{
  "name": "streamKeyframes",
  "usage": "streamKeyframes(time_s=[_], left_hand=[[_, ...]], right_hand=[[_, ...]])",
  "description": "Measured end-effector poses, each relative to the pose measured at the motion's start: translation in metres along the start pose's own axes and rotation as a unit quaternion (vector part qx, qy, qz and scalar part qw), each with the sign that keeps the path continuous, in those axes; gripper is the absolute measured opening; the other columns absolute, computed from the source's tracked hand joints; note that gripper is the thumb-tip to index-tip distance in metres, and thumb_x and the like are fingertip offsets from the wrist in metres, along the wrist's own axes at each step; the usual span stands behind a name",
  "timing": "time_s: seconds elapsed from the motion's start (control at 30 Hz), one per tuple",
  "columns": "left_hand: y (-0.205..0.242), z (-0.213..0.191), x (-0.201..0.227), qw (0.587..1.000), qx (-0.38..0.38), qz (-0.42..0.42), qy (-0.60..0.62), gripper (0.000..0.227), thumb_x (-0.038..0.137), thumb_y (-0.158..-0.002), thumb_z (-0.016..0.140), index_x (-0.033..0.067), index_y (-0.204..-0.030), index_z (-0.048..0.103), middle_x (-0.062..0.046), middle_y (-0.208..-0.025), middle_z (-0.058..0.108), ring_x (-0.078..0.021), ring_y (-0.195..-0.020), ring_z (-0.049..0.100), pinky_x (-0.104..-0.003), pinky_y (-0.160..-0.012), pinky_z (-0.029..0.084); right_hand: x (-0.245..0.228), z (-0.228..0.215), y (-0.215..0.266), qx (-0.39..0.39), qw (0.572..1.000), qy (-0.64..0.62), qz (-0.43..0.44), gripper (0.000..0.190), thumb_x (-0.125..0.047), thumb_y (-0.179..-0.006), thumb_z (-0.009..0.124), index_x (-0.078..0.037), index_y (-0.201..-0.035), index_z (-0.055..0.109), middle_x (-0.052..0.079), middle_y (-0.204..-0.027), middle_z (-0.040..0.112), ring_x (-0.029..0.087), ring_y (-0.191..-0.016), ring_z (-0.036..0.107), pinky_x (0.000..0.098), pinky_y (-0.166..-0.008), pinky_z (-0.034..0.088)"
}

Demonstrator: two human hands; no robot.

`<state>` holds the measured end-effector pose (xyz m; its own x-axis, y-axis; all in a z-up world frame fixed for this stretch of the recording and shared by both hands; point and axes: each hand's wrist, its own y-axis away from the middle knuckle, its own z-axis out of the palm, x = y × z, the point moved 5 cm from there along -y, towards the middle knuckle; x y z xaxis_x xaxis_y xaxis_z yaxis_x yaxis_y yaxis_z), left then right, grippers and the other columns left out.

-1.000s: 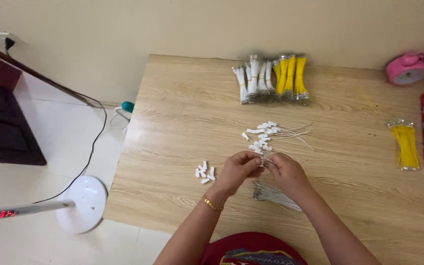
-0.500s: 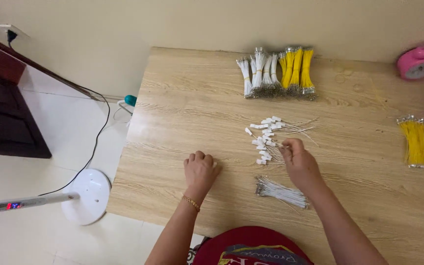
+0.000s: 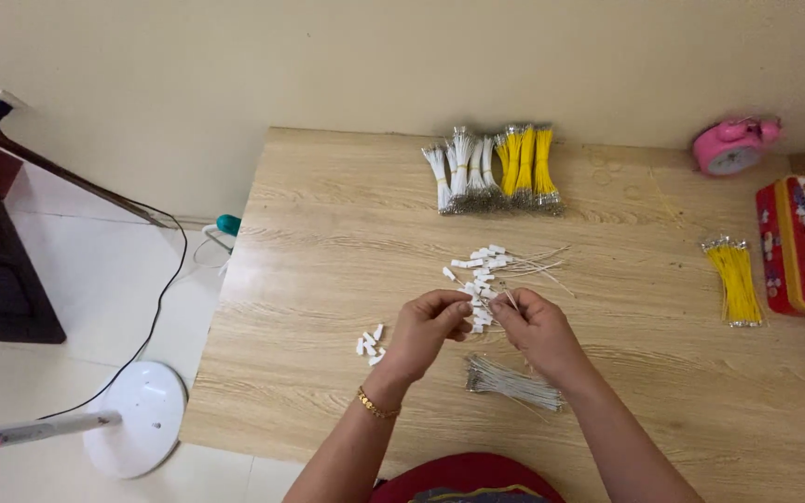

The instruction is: The recorder is grouping small electrical connectors with attached wires into bundles on a workbench.

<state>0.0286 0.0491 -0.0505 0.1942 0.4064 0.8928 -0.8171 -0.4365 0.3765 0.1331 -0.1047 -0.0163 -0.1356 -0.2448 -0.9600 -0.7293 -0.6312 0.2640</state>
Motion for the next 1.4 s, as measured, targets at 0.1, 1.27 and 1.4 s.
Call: streamKeyframes(time_s=[0.1, 1.27, 1.4], left_hand=[[0.002, 0.016, 0.006, 0.996, -0.025, -0.012, 0.085, 0.023, 0.010, -0.099, 0.067, -0.0029, -0.118, 0.072, -0.015, -0.094, 0.073, -0.0211, -0.078, 0.076, -0.030, -0.070, 0.067], [0.005, 0.019, 0.007, 0.988, -0.030, -0.026, 0.146, 0.022, 0.022, -0.096, 0.075, 0.0016, -0.102, 0.071, -0.013, -0.086, 0.073, -0.0225, -0.074, 0.076, -0.030, -0.065, 0.067], [0.005, 0.022, 0.001, 0.988, -0.014, -0.048, 0.145, 0.022, 0.022, -0.094, 0.078, 0.0019, -0.097, 0.069, -0.016, -0.085, 0.074, -0.0259, -0.073, 0.078, -0.032, -0.063, 0.067]], right_hand=[[-0.013, -0.007, 0.005, 0.006, 0.999, 0.033, -0.018, 0.014, -0.013, -0.099, 0.066, -0.002, -0.096, 0.074, 0.001, -0.067, 0.051, 0.011, -0.062, 0.048, 0.0245, -0.055, 0.040], [-0.062, 0.000, 0.021, -0.029, 0.961, 0.263, -0.084, 0.014, -0.017, -0.097, 0.063, -0.006, -0.104, 0.070, 0.019, -0.081, 0.069, 0.037, -0.081, 0.070, 0.0466, -0.076, 0.055], [-0.042, 0.002, 0.014, -0.022, 0.951, 0.294, -0.093, 0.015, -0.021, -0.098, 0.062, -0.010, -0.104, 0.069, 0.015, -0.081, 0.068, 0.033, -0.083, 0.071, 0.0440, -0.077, 0.056]])
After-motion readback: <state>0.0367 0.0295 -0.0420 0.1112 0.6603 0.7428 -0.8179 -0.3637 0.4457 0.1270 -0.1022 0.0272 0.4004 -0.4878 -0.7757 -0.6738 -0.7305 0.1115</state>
